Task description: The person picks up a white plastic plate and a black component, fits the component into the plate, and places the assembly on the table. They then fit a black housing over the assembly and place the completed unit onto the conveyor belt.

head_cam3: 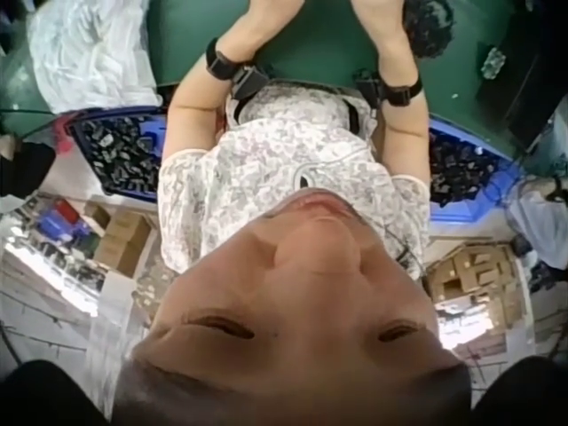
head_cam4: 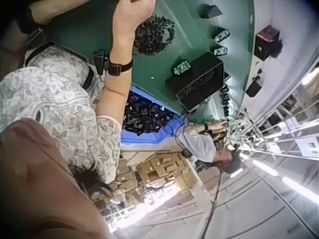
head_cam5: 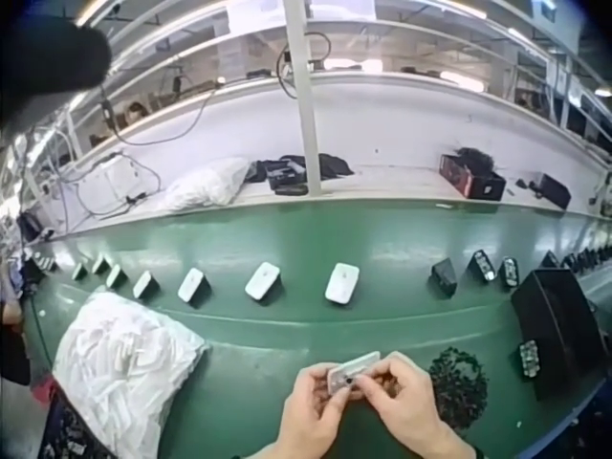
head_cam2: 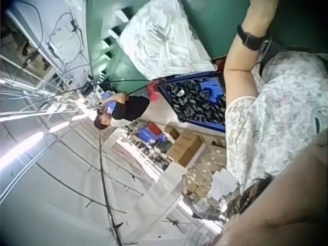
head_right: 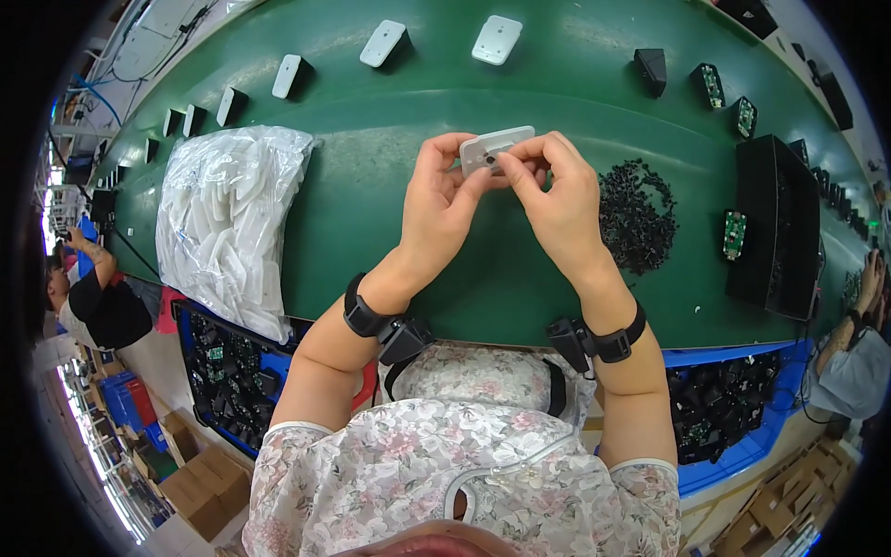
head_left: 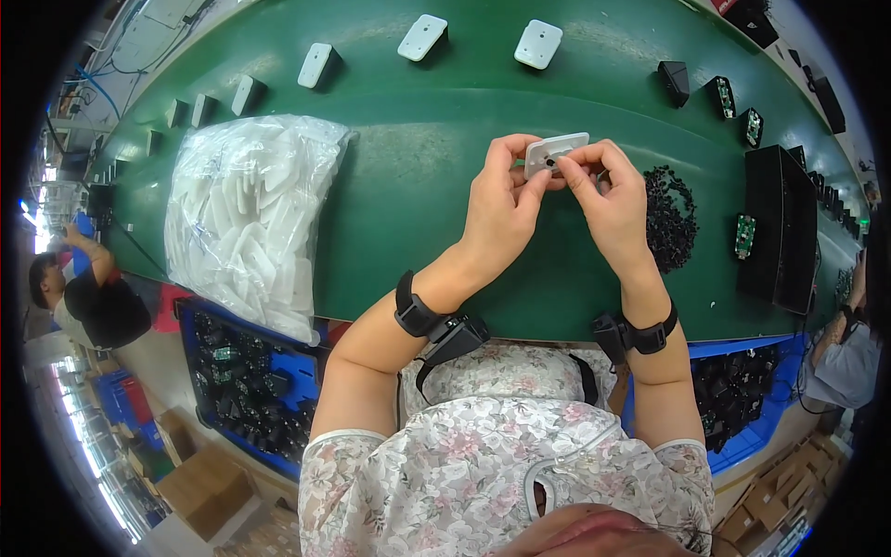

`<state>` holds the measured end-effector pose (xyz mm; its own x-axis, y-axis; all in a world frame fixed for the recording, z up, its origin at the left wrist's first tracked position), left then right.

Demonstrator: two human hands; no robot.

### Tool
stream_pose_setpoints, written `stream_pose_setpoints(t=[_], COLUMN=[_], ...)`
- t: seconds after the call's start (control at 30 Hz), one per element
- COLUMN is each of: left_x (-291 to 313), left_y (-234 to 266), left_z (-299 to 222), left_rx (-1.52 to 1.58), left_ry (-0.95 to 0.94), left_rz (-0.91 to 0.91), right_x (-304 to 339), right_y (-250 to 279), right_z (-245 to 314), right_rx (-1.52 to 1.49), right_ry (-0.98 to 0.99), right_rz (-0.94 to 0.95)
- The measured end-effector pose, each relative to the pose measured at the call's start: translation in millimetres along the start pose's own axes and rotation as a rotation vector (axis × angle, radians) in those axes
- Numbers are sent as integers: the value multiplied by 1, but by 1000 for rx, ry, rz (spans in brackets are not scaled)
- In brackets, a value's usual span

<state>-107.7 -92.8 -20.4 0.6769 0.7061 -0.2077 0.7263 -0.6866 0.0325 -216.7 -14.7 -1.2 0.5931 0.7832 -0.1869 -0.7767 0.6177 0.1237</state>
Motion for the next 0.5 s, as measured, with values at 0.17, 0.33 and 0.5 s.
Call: stream_pose_setpoints(t=[0.17,0.33,0.5], left_x=[2,2,1], left_y=[2,7,10], left_z=[2,-1,-1], left_rx=[29,-175,-183], left_ry=[-20,-75,-102], left_rz=[-64,-71,-70], right_x=[1,3,5], right_y=[-5,-10,-13], right_z=[-5,7,9], right_rx=[-138,58,161], right_ry=[-35,146,237], right_rz=[16,19,38])
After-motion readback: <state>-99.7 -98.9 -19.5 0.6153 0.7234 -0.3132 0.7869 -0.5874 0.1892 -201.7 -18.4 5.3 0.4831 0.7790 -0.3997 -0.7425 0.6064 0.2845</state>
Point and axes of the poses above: each hand's wrist, its own x-axis away from the middle knuckle, its own y-axis out of the back of the hand, z = x × y, the point moved 6 cm from there along -x, towards the middle knuckle, and after that the axes turned 12 degrees about -x, right-handed, at the moved point
